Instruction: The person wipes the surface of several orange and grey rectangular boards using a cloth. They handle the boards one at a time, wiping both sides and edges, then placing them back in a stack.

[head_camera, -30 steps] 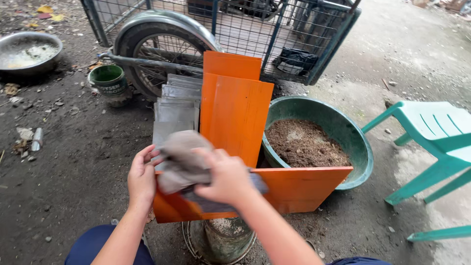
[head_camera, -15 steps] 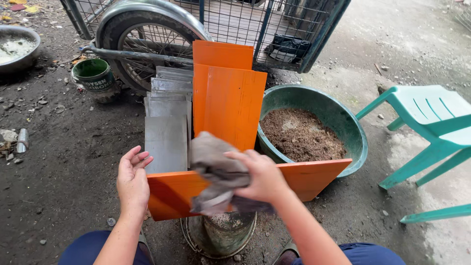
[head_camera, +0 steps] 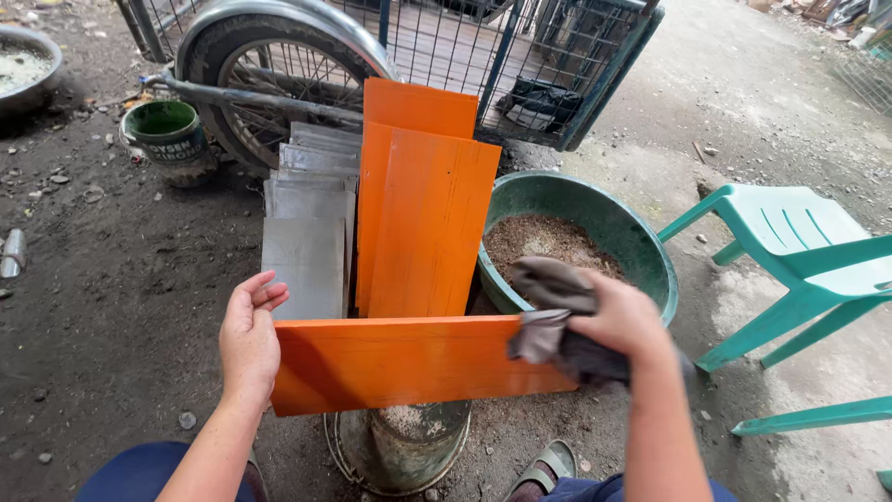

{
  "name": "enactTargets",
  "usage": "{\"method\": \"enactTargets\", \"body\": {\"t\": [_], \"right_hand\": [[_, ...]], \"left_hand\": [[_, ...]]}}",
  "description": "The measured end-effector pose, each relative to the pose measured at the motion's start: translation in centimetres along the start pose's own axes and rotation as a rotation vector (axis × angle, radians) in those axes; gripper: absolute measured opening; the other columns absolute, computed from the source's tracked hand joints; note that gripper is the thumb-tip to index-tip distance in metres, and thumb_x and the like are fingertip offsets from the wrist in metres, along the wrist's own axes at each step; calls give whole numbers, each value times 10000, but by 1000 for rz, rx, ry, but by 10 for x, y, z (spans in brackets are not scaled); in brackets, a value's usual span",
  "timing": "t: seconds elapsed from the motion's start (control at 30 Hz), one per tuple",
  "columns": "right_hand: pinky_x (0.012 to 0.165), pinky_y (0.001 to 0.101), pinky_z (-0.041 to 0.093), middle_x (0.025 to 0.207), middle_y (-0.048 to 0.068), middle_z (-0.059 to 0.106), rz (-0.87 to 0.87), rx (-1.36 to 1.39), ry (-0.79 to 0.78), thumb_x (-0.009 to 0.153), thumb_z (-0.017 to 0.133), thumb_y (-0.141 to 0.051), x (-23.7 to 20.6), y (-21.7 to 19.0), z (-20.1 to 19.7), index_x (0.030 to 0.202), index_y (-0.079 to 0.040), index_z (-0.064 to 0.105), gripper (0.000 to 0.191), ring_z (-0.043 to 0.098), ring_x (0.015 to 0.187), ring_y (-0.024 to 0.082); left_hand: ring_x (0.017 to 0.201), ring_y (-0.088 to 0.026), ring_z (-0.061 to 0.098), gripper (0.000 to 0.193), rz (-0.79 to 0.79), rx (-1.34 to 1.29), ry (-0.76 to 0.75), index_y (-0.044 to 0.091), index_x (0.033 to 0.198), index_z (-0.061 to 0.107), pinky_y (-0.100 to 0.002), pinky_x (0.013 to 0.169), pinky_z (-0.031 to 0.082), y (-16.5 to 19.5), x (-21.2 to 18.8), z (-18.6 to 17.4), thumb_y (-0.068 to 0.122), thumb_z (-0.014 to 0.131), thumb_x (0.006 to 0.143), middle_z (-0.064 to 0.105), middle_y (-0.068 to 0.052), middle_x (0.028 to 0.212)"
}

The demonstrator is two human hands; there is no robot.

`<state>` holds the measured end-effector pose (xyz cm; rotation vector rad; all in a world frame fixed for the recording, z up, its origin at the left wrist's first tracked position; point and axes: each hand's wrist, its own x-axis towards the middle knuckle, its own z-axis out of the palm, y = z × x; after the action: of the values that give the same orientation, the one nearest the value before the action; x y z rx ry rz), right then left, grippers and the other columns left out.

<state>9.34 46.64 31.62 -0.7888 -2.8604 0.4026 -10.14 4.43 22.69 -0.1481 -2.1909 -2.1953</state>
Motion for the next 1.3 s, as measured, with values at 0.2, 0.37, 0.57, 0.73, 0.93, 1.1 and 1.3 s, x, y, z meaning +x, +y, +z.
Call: {"method": "enactTargets", "body": {"t": [0.2,0.37,0.57,0.73,0.93,1.1,1.3], "right_hand": [[898,462,548,1126,158,701,-435,80,3,605,801,-362,-5,-146,42,1296,-219,641,723,685,1041,358],[842,484,522,1019,144,663,-652,144,69,638,822,-348,-37,-224,57,1362,-283,610,757,667,971,354],[824,453,525,1040,103,676,-711,224,54,569,829,-283,-44,-174,53,1347,-285,614,808,668,966,328],[964,399,534,1184,128,718,-504,250,14,528,814,-223,-22,-73,31,1319,-194,639,811,693,1094,312],[973,384,518,1199,128,746,34,309,3,626,793,-233,2,43,-12,1441,-204,557,850,714,1105,267],[977,406,547,1189,146,751,86,-1,-91,623,772,-332,4,18,-23,1412,-266,604,810,717,1104,318],[896,487,556,1139,96,699,-238,-104,-150,629,772,-420,-10,-126,18,1302,-301,639,696,688,1040,353]], "left_hand": [[1163,-176,662,379,13,1,49,25,1194,637,-331,1051,491,-9,11,3,-75,348,970,683,-88,1207],[1151,-173,661,383,93,-24,97,20,1142,657,-322,1050,483,-22,12,1,-97,354,940,709,-89,1163],[1144,-179,660,418,58,45,86,16,1184,629,-336,1038,475,-20,-3,-7,-115,339,913,701,-98,1152],[1117,-200,684,467,-8,-43,6,11,1235,585,-343,1016,503,-11,-8,-10,-123,302,888,671,-111,1151],[1121,-192,677,458,17,-32,-17,12,1224,595,-336,1031,502,-3,-12,-11,-109,292,902,681,-111,1138],[1112,-178,673,410,27,29,22,22,1177,617,-339,1014,496,-3,-11,-8,-92,309,930,686,-98,1114],[1073,-174,676,412,36,8,50,28,1146,634,-335,991,509,-15,0,-8,-97,310,923,686,-95,1084]]}}
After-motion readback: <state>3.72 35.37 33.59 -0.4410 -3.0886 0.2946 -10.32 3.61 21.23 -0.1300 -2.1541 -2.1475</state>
